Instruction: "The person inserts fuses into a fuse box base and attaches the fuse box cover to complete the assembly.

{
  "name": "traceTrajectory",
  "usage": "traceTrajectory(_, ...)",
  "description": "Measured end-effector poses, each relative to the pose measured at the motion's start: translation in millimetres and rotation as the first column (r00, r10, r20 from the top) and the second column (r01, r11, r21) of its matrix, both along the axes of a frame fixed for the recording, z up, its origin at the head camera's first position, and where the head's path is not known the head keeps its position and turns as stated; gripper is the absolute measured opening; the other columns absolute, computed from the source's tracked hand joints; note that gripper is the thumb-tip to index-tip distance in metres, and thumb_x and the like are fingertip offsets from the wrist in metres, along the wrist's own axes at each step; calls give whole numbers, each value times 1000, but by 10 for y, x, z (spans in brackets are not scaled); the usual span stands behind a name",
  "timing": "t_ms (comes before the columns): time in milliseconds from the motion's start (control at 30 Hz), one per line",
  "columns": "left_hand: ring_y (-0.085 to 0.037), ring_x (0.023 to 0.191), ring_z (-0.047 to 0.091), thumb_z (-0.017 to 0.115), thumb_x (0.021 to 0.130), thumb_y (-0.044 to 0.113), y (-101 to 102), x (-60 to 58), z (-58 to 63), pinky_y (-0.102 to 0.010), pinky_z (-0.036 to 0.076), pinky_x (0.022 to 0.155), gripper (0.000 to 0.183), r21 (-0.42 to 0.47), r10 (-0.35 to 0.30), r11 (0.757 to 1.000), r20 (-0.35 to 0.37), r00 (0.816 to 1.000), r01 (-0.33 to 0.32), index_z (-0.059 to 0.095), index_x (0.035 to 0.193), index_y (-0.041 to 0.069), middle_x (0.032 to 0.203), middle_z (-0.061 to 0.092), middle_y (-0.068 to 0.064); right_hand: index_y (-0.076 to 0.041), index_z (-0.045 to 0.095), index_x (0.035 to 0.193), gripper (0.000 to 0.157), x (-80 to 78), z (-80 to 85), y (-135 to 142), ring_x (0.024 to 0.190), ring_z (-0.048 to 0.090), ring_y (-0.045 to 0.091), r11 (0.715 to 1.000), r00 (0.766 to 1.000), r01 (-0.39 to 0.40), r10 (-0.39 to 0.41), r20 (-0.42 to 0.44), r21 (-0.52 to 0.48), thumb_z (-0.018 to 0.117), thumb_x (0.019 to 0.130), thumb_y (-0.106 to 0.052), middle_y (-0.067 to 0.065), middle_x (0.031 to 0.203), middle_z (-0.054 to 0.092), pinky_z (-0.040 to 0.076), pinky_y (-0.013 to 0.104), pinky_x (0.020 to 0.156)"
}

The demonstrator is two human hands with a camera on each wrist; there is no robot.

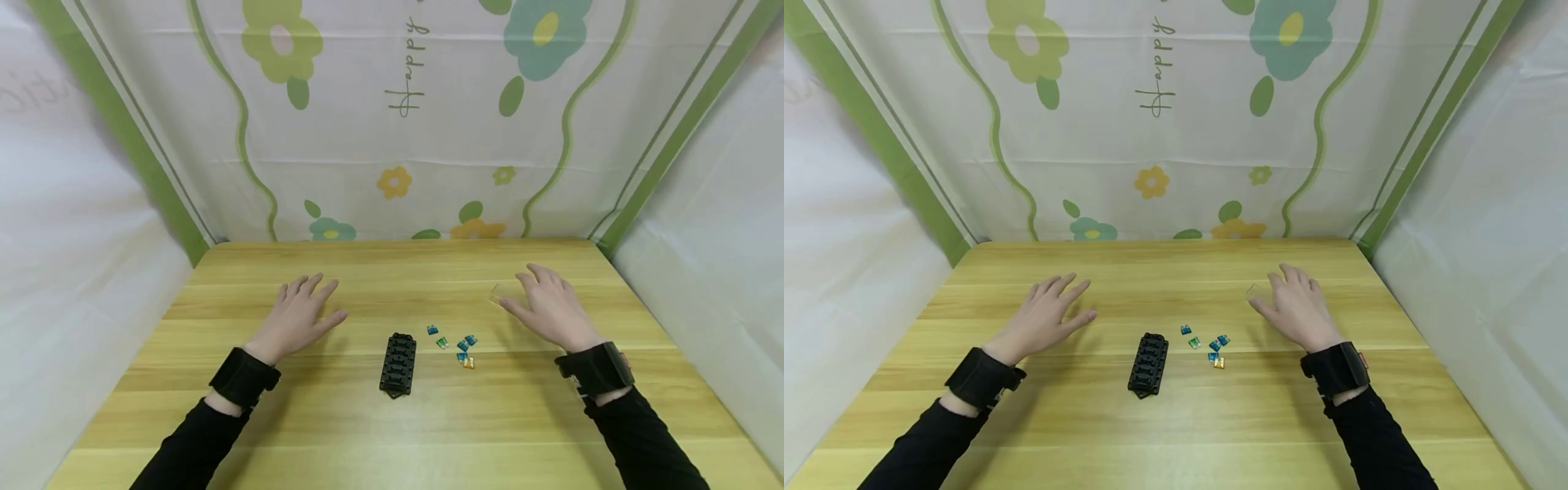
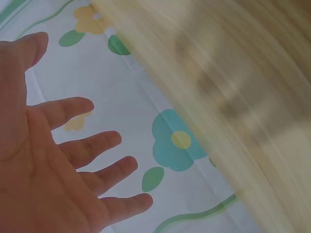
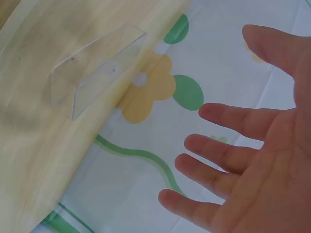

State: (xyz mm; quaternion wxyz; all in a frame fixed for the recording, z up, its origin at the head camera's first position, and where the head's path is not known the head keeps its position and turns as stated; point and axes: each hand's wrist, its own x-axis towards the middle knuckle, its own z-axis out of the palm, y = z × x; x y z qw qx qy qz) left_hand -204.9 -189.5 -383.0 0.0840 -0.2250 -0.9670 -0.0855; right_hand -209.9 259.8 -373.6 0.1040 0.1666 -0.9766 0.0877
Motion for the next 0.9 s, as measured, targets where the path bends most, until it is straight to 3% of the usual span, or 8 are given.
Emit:
traceTrajectory(233,-41,133,26,43,95,61,29,-14,-20,-62,16,103,72,14,-28,1000,53,998,28,39,146,11,148,30,-20,7,48,133,68,-5,-2,-33,127,28,50,1000,999,-5,6,36,-15,49,96,-50,32,141,30,22,63,98)
traceTrajectory(367,-40,133,28,42,94,62,71,-20,-59,-59,18,104,74,18,-56,998,47,997,55,40,146,9,147,32,-19,6,49,133,67,-13,-12,-79,127,29,48,1000,999,-11,12,33,-17,48,96,-50,31,141,31,24,62,98)
traceTrajectory(500,-39,133,28,40,94,63,138,4,-110,-56,17,106,76,46,-99,994,75,992,95,37,147,9,148,32,-18,4,50,131,63,-13,-36,-135,126,32,47,1000,999,-23,23,34,-20,49,96,-49,29,140,35,26,61,97)
traceTrajectory(600,-37,135,27,39,94,64,178,36,-145,-54,15,107,77,75,-113,992,118,986,105,34,149,10,149,31,-16,3,53,129,58,-18,-59,-174,124,35,46,999,999,-39,40,29,-27,52,96,-45,27,137,39,28,61,96)
traceTrajectory(900,-34,135,29,37,93,67,292,56,-229,-50,17,108,79,137,-139,983,157,978,118,35,148,10,148,33,-12,3,59,122,48,-69,-95,-279,120,41,43,994,995,-99,99,-10,-36,56,96,-37,25,130,47,32,59,95)
